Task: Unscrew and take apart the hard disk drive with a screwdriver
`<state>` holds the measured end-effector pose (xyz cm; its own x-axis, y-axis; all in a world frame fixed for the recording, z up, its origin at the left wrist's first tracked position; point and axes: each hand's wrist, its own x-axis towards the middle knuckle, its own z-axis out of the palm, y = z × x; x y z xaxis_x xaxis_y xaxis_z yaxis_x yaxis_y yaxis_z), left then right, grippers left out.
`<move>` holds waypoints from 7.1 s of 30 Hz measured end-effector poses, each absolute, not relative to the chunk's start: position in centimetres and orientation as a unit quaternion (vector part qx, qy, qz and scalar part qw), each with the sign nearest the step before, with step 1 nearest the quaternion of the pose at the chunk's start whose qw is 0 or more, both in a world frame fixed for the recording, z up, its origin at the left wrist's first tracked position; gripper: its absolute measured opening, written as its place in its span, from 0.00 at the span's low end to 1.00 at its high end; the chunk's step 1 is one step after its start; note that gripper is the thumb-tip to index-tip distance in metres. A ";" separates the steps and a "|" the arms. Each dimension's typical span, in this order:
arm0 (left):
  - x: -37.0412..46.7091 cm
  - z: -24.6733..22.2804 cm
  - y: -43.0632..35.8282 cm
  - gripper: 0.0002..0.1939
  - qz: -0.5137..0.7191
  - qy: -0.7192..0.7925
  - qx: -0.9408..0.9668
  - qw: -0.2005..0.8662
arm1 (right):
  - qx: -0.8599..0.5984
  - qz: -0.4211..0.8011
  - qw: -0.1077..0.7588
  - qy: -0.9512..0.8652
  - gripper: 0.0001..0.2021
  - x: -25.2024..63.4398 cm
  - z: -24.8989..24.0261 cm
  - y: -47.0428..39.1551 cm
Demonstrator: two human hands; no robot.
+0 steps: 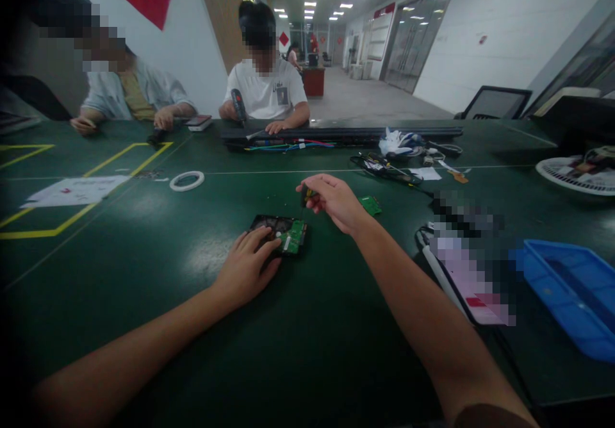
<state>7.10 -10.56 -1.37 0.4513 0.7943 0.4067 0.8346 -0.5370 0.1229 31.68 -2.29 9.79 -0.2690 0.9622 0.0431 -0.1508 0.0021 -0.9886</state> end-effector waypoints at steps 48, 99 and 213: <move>7.1 -1.2 -10.6 0.19 -0.210 -0.479 -0.851 0.044 | -0.383 0.592 0.478 -0.523 0.12 31.4 9.3 -2.2; 4.1 2.1 -7.6 0.44 -0.090 -0.423 -0.899 -0.065 | -0.620 0.124 0.018 -0.775 0.15 23.8 4.9 8.1; 5.1 0.2 -7.4 0.31 -0.135 -0.436 -0.890 0.001 | -0.479 0.173 0.036 -0.860 0.06 29.3 6.5 -1.8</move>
